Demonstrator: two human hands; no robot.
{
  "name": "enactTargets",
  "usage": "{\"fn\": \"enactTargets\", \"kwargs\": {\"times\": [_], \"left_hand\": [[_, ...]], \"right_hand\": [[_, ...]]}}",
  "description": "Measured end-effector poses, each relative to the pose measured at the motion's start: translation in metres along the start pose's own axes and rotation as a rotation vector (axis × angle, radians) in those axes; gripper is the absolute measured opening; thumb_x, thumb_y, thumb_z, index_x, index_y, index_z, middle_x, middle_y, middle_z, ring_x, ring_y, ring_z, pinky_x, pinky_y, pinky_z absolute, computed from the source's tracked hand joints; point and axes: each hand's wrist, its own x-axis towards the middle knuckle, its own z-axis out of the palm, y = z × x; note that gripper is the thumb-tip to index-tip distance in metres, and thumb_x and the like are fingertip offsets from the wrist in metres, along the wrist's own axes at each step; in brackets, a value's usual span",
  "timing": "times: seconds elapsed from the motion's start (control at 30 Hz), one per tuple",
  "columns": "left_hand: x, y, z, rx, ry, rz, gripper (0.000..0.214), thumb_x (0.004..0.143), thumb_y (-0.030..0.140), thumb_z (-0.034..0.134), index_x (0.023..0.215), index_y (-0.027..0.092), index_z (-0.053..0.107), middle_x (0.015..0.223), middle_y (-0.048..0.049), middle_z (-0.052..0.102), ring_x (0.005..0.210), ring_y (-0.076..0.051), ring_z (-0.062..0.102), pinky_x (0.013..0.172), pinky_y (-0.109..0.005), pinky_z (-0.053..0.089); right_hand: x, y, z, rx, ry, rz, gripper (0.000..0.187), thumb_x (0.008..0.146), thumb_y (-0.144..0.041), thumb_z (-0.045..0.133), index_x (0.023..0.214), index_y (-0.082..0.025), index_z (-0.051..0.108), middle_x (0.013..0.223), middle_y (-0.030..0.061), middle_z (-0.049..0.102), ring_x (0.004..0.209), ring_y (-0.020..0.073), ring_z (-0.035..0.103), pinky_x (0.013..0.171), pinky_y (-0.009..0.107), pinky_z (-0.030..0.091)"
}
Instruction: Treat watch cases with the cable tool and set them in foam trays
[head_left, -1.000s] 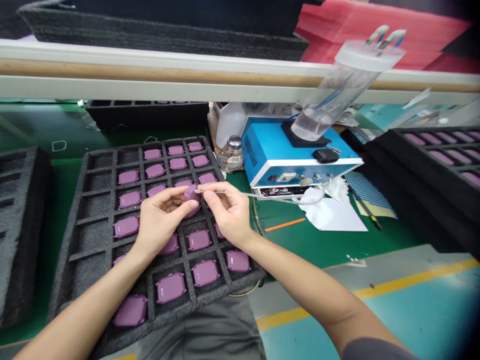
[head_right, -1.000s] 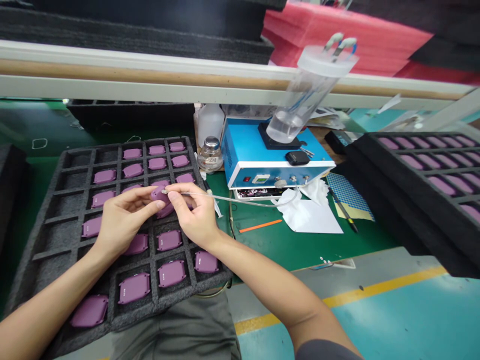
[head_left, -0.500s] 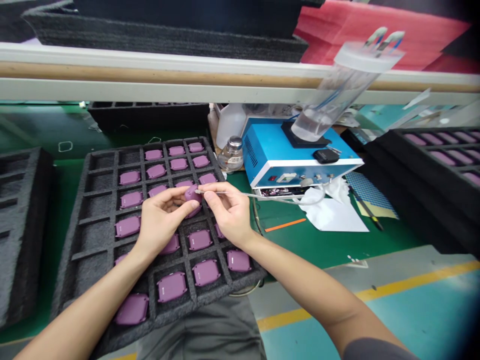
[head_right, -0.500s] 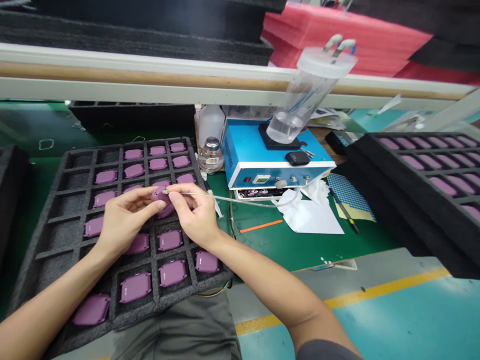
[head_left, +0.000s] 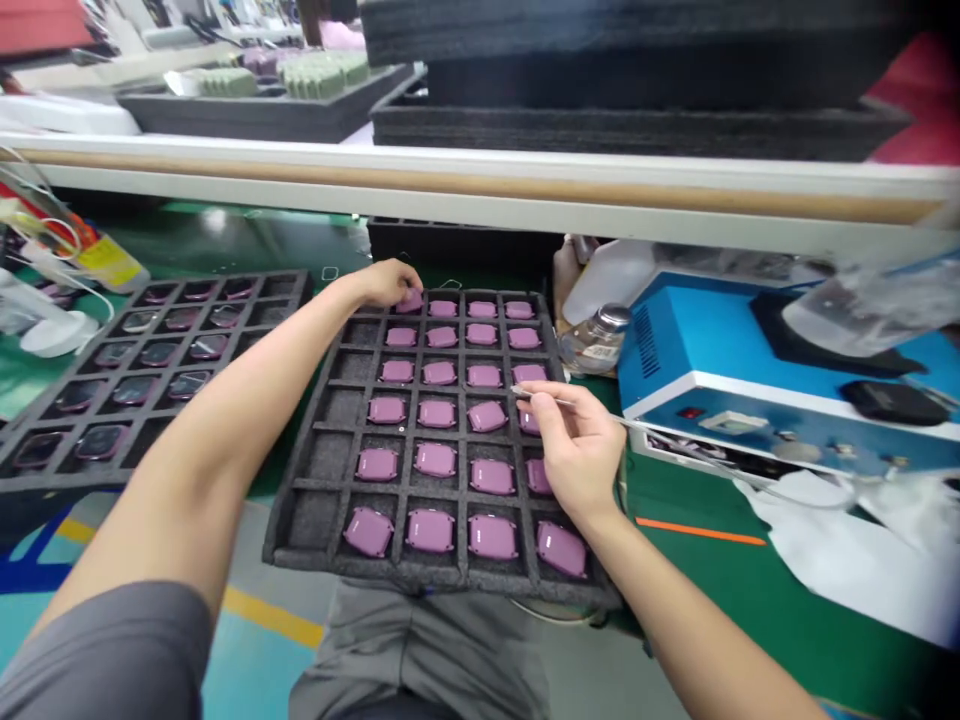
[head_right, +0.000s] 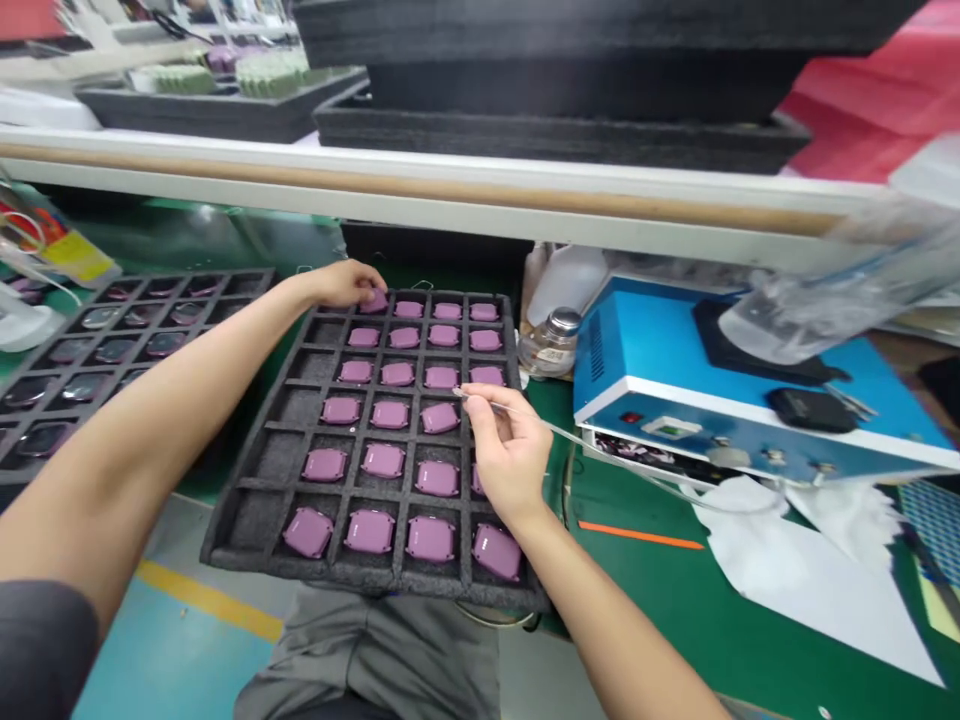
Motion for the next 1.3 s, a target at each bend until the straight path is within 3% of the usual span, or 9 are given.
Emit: {"fn": "enactTargets", "kwargs": {"times": [0.1, 0.2, 0.33, 0.57, 0.67, 0.8, 1.03, 1.17, 1.3], "left_hand": [[0.016, -0.016, 0.013, 0.087, -0.041, -0.024, 0.038, 0.076, 0.012, 0.065, 0.11, 0.016, 0.08, 0.101, -0.0059, 0.081, 0.093, -0.021, 0.072, 0.088, -0.026, 0.052], [-0.007, -0.023, 0.023, 0.19, 0.006, -0.037, 0.05, 0.083, 0.015, 0.06, 0.131, 0.02, 0.072, 0.132, -0.0076, 0.072, 0.123, -0.024, 0.064, 0.104, -0.028, 0.046], [-0.081, -0.047, 0.001, 0.334, 0.071, -0.142, 0.053, 0.089, 0.022, 0.056, 0.141, 0.026, 0.065, 0.146, -0.0074, 0.063, 0.137, -0.027, 0.054, 0.113, -0.034, 0.041], [-0.237, -0.126, -0.058, 0.446, 0.029, -0.524, 0.033, 0.078, 0.028, 0.063, 0.104, 0.024, 0.082, 0.1, -0.0047, 0.081, 0.096, -0.026, 0.073, 0.087, -0.03, 0.053], [-0.272, -0.144, -0.051, 0.41, -0.002, -0.501, 0.044, 0.079, 0.037, 0.062, 0.118, 0.026, 0.078, 0.112, -0.003, 0.08, 0.103, -0.027, 0.073, 0.091, -0.03, 0.052], [-0.283, -0.147, -0.034, 0.38, 0.019, -0.354, 0.054, 0.085, 0.039, 0.054, 0.132, 0.02, 0.07, 0.132, -0.0097, 0.072, 0.122, -0.03, 0.067, 0.106, -0.036, 0.047], [-0.272, -0.107, -0.035, 0.338, 0.315, -0.346, 0.046, 0.097, 0.036, 0.037, 0.116, 0.011, 0.071, 0.121, -0.0198, 0.069, 0.114, -0.034, 0.065, 0.104, -0.047, 0.048], [-0.228, -0.037, -0.012, -0.056, 0.41, -0.189, 0.039, 0.097, 0.037, 0.047, 0.116, 0.013, 0.07, 0.112, -0.0131, 0.074, 0.103, -0.028, 0.068, 0.098, -0.043, 0.052], [-0.162, 0.045, 0.036, -0.605, 0.307, 0.004, 0.044, 0.092, 0.038, 0.058, 0.126, 0.012, 0.068, 0.113, -0.0124, 0.075, 0.086, -0.022, 0.07, 0.083, -0.039, 0.058]], "right_hand": [[0.0, 0.0, 0.0, -0.009, 0.007, 0.015, 0.023, 0.091, -0.042, 0.071, 0.095, -0.02, 0.076, 0.095, 0.0067, 0.079, 0.081, 0.0186, 0.076, 0.081, 0.038, 0.066], [-0.003, -0.002, 0.0, -0.01, 0.025, 0.023, 0.026, 0.089, -0.043, 0.073, 0.094, -0.018, 0.076, 0.093, 0.0067, 0.078, 0.076, 0.0174, 0.075, 0.079, 0.038, 0.067], [-0.009, -0.004, 0.001, 0.018, 0.049, 0.048, 0.025, 0.088, -0.042, 0.076, 0.093, -0.018, 0.076, 0.094, 0.0059, 0.077, 0.077, 0.0161, 0.075, 0.08, 0.035, 0.067], [-0.012, -0.007, 0.002, 0.087, 0.068, 0.052, 0.026, 0.087, -0.043, 0.076, 0.092, -0.018, 0.076, 0.091, 0.0038, 0.076, 0.083, 0.0158, 0.076, 0.077, 0.033, 0.067], [-0.012, -0.006, 0.003, 0.084, 0.063, 0.052, 0.025, 0.087, -0.043, 0.076, 0.091, -0.018, 0.076, 0.089, 0.0032, 0.075, 0.081, 0.0155, 0.076, 0.077, 0.032, 0.067], [-0.013, -0.005, 0.002, 0.094, 0.068, 0.052, 0.025, 0.087, -0.043, 0.076, 0.091, -0.017, 0.075, 0.087, 0.003, 0.075, 0.08, 0.0155, 0.076, 0.075, 0.031, 0.067], [-0.011, -0.007, 0.002, 0.122, 0.062, 0.059, 0.027, 0.088, -0.043, 0.075, 0.097, -0.018, 0.071, 0.086, 0.002, 0.074, 0.078, 0.0149, 0.075, 0.076, 0.032, 0.067], [-0.008, -0.009, 0.003, 0.11, 0.055, 0.04, 0.025, 0.09, -0.043, 0.072, 0.092, -0.018, 0.071, 0.086, 0.003, 0.074, 0.079, 0.0157, 0.075, 0.076, 0.033, 0.067], [-0.001, -0.007, 0.005, 0.135, 0.082, -0.006, 0.024, 0.09, -0.043, 0.072, 0.092, -0.019, 0.072, 0.095, 0.0051, 0.074, 0.085, 0.017, 0.076, 0.076, 0.033, 0.067]]}}
